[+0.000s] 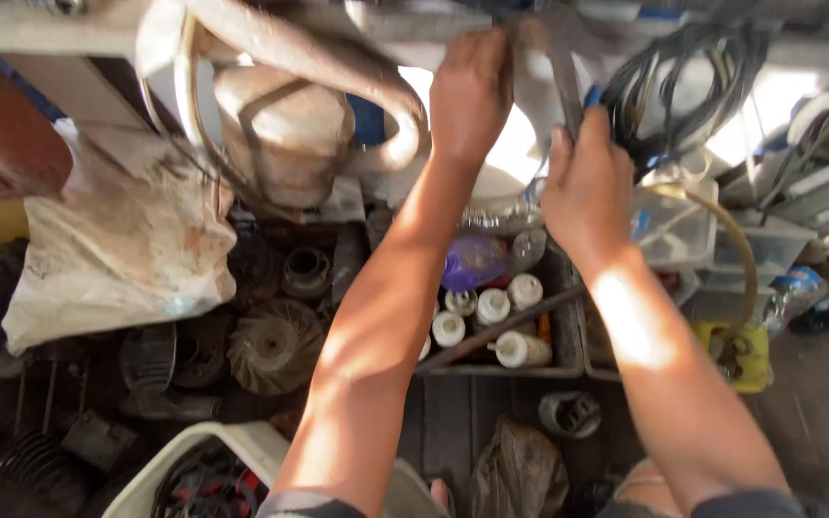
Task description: The person is sorting and organizing various mechanical tools and parts on a workshop floor.
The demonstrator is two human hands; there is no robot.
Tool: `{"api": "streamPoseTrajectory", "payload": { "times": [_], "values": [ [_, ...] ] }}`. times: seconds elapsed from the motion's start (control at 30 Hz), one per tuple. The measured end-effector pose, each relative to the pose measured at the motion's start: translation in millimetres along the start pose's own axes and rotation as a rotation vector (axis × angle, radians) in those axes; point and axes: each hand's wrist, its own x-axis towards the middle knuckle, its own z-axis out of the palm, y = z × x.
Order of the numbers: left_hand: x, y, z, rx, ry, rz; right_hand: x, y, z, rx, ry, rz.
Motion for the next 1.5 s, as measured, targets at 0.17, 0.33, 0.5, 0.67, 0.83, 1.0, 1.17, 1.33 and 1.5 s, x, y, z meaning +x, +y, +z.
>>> {"api": "streamPoseTrajectory", "payload": {
  "times": [0.17,0.33,0.5,0.67,0.83,1.0,1.17,1.33,1.5],
  "values": [
    [-19,-14,8,-0.020,-0.079,0.047,-16,-25,-55,0.216,-0.021,0.128],
    [-2,-9,-12,-0.124,-0.148,0.058,-41,-27,-82,0.269,0.032,0.181],
    [-8,5,-31,-0.145,-0.211,0.077,-106,27,-99,0.751,-0.159,0.501],
    [-70,72,-52,-0.159,-0.164,0.065,-164,91,-170,0.475,-0.234,0.532],
    [-185,122,-41,-0.319,-0.505,0.065,-238,142,-245,0.199,-0.424,0.639],
    [-268,167,-20,-0.429,-0.936,0.353,-350,192,-269,-0.064,-0.552,0.650],
    [-357,237,2,-0.573,-1.319,0.570,-500,242,-230,0.047,-0.437,0.759],
    [-465,297,14,-0.461,-1.646,0.655,-547,242,-183,0.106,-0.343,0.820],
    [-578,330,12,0.126,-1.803,0.103,-535,223,-172,0.050,-0.302,0.832]
  ]
}}
